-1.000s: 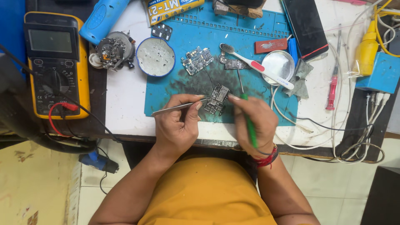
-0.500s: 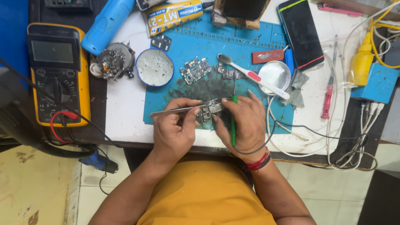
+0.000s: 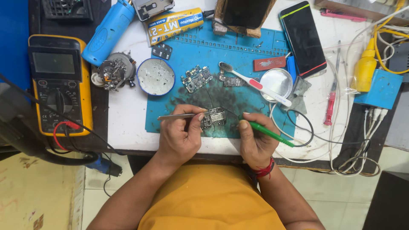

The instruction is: The person uses a green-handled soldering iron and tweezers to work on a small circuit board placed on a blue mat. They repeatedly touch the iron to various points on the board while holding it steady with the tweezers. The workspace contains a multimeter, heat gun, and other electronics repair tools.

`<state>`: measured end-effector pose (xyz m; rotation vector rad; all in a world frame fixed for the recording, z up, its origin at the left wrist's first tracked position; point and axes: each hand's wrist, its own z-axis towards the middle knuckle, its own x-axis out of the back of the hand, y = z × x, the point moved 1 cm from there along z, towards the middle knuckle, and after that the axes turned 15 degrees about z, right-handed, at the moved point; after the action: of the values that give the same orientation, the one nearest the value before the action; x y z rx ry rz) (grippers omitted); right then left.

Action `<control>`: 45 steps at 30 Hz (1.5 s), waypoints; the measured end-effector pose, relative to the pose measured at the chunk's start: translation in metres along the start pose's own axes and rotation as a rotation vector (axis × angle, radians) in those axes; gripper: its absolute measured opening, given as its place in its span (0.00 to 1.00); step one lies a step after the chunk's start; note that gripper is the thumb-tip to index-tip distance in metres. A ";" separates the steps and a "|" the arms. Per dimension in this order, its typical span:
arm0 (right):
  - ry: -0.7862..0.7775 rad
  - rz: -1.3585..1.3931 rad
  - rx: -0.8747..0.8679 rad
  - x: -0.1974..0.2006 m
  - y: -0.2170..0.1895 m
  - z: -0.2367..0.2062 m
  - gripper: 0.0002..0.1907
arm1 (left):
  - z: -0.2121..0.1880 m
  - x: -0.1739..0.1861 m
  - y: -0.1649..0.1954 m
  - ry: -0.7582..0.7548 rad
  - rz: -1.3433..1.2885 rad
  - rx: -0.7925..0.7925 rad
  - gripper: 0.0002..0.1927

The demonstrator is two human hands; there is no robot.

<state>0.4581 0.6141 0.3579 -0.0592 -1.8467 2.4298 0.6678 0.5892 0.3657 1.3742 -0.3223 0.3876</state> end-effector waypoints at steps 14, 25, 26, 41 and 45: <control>-0.006 -0.005 0.024 -0.058 0.211 0.135 0.07 | 0.147 -0.054 -0.184 0.076 0.074 -0.094 0.02; -0.080 -0.081 0.047 -0.025 0.230 0.246 0.05 | 0.250 -0.105 -0.173 0.075 0.083 -0.084 0.02; -0.089 -0.094 0.043 -0.027 0.229 0.244 0.05 | 0.247 -0.102 -0.173 0.079 0.089 -0.092 0.02; -0.101 -0.154 0.089 0.037 0.257 0.308 0.05 | 0.305 -0.177 -0.157 0.083 0.090 -0.093 0.02; -0.086 -0.139 0.096 0.064 0.247 0.305 0.05 | 0.297 -0.202 -0.137 0.087 0.087 -0.085 0.02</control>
<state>0.3568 0.2622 0.2038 0.1770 -1.7010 2.4552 0.5494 0.2603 0.2057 1.2594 -0.3240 0.4992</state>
